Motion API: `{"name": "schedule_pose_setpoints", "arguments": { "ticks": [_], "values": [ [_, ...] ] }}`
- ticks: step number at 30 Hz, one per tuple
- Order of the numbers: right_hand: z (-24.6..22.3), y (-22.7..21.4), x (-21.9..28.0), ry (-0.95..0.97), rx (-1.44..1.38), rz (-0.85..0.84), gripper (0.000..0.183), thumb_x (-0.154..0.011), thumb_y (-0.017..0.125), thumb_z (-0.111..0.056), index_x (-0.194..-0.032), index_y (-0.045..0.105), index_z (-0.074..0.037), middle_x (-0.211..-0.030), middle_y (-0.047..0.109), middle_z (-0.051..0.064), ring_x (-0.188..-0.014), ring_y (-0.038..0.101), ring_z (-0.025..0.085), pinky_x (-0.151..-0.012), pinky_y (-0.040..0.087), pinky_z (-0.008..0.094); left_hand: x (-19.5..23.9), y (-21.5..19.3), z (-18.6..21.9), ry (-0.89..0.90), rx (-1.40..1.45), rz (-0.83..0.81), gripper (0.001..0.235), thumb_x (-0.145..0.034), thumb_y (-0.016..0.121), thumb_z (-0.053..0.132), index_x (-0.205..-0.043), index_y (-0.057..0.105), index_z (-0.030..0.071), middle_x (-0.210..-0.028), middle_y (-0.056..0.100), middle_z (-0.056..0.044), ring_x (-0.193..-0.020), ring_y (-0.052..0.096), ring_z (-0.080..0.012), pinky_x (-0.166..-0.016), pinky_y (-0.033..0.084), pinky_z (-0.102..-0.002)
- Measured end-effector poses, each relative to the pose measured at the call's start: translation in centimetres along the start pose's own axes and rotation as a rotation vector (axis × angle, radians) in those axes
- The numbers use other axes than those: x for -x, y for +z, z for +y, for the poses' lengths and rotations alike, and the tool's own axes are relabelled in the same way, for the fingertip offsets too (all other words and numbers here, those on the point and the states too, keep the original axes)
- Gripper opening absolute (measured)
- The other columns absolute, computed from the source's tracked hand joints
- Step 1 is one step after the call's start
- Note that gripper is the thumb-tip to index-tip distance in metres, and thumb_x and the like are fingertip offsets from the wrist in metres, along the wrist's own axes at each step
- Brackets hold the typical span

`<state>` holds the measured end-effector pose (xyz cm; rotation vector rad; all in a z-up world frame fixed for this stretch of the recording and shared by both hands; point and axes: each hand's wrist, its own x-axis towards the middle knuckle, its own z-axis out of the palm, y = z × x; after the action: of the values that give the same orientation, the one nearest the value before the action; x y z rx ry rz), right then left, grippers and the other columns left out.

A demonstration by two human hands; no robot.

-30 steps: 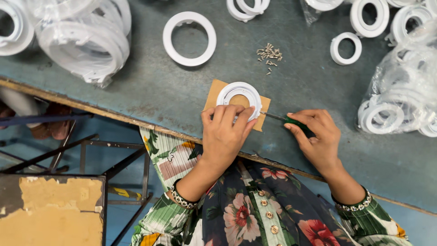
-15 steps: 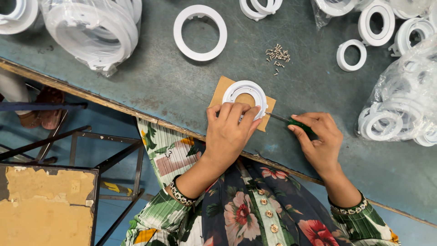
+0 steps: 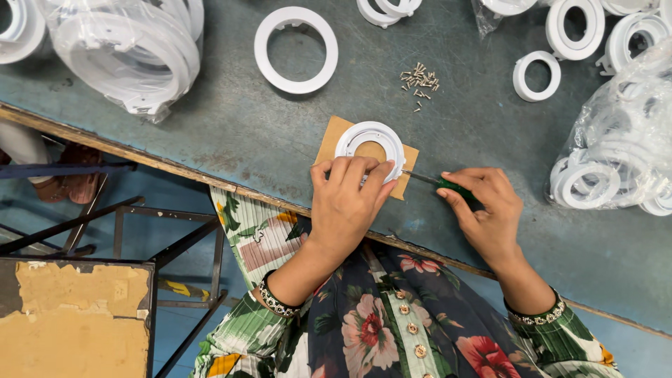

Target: The person uses a screwdriver to fasten screws into a white circular plastic fixture component held over a small cardboard template on a workbench.

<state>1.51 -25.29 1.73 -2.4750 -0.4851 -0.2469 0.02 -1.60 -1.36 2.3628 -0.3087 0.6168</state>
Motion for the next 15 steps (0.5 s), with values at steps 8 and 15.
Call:
{"name": "schedule_pose_setpoints", "arguments": {
  "ticks": [8,15],
  "values": [
    [0.71,0.43,0.17,0.012,0.001,0.009,0.024,-0.091,0.083,-0.006,-0.111,0.072,-0.003,-0.108,0.073,0.008,-0.098,0.067,0.023,-0.088,0.052,0.033,0.05,0.08,-0.16,-0.010,0.017,0.010,0.035,-0.089,0.082,0.028,-0.119,0.071,0.014,-0.103,0.061,0.004,-0.100,0.058,-0.0165,-0.094,0.038,-0.042],
    [0.69,0.96,0.11,0.033,-0.010,0.006,0.028,-0.083,0.087,-0.013,-0.103,0.069,-0.003,-0.099,0.063,0.010,-0.087,0.061,0.018,-0.072,0.048,0.029,-0.01,0.12,-0.35,-0.005,0.025,0.004,0.034,-0.089,0.082,0.027,-0.119,0.071,0.014,-0.102,0.061,0.003,-0.100,0.058,-0.0173,-0.095,0.038,-0.043]
  ]
}}
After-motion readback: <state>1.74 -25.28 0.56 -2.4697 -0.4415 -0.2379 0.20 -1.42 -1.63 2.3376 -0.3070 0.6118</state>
